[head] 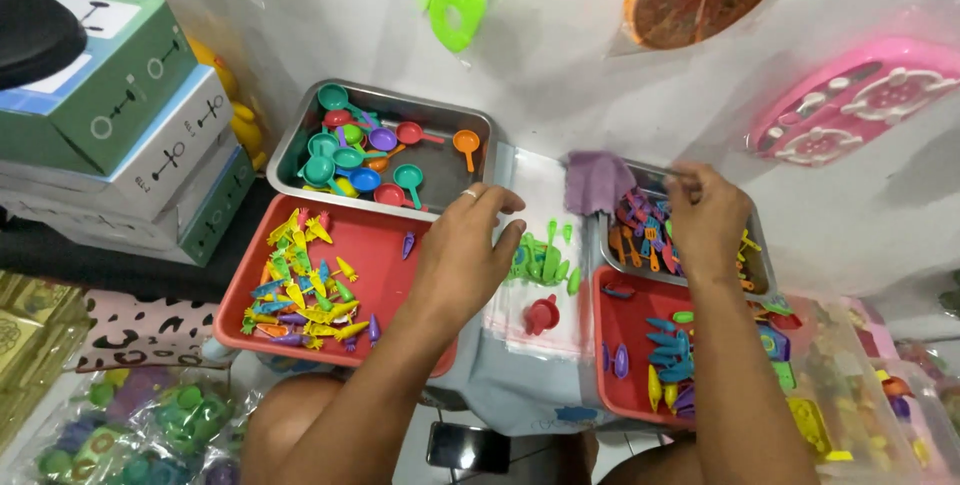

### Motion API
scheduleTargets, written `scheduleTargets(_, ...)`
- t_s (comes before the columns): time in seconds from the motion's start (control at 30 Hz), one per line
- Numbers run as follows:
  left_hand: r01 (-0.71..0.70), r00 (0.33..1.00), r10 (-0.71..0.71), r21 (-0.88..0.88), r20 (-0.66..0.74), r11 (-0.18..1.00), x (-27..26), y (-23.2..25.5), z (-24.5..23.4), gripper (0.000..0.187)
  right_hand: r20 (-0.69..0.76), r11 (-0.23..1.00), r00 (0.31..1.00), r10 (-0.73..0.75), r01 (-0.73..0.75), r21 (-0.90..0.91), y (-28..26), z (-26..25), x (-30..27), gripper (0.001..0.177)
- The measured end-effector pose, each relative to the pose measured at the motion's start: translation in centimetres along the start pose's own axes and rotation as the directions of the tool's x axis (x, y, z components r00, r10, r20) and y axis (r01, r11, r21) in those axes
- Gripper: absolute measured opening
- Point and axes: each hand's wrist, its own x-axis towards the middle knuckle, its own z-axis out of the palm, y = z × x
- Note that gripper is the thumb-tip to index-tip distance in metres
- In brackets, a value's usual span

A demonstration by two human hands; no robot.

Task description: Cleaning small plastic toys with a cloth and sorting them into trays and bags

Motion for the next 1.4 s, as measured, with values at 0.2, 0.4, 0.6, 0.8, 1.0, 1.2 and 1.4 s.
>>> scheduleTargets(0.2, -0.339, 0.924, 0.257, 0.298, 0.282, 0.892, -0.5, -1.8, 3.2, 0.011, 0.460, 0.944, 0.845, -0.273, 0.143, 0.298, -6.4, -2.8, -5.7, 0.012)
scheduleTargets(0.4, -0.387, 0.808, 0.161, 0.305, 0.567, 0.870, -2.8, -1.4, 5.8, 0.013, 0.678, 0.883, 0.567, -0.468, 0.324, 0.338, -6.7, -1.3, -7.9, 0.030)
scheduleTargets(0.6, -0.492, 0.725, 0.161, 0.340, 0.669, 0.802, -3.8, 0.0, 4.7, 0.019, 0.614, 0.905, 0.670, -0.417, 0.367, 0.214, -6.2, -0.9, -7.6, 0.039)
scheduleTargets(0.8, -0.660, 0.743, 0.450, 0.428, 0.496, 0.618, -5.8, -2.0, 8.0, 0.034, 0.619, 0.896, 0.653, -0.437, 0.371, 0.243, -5.7, -0.7, -7.9, 0.032)
scheduleTargets(1.0, -0.622, 0.774, 0.422, 0.444, 0.472, 0.645, -6.0, -2.3, 8.3, 0.032, 0.628, 0.900, 0.649, -0.429, 0.369, 0.233, -5.0, -0.2, -7.8, 0.025)
scheduleTargets(1.2, -0.660, 0.748, 0.563, 0.486, 0.352, 0.573, -6.2, -1.8, 8.1, 0.009, 0.644, 0.910, 0.653, -0.399, 0.366, 0.193, -5.0, 0.2, -8.2, 0.023)
scheduleTargets(1.4, -0.629, 0.767, 0.575, 0.511, 0.286, 0.586, -6.4, -1.0, 7.8, 0.021, 0.654, 0.916, 0.648, -0.391, 0.345, 0.205, -5.4, 0.1, -8.2, 0.018)
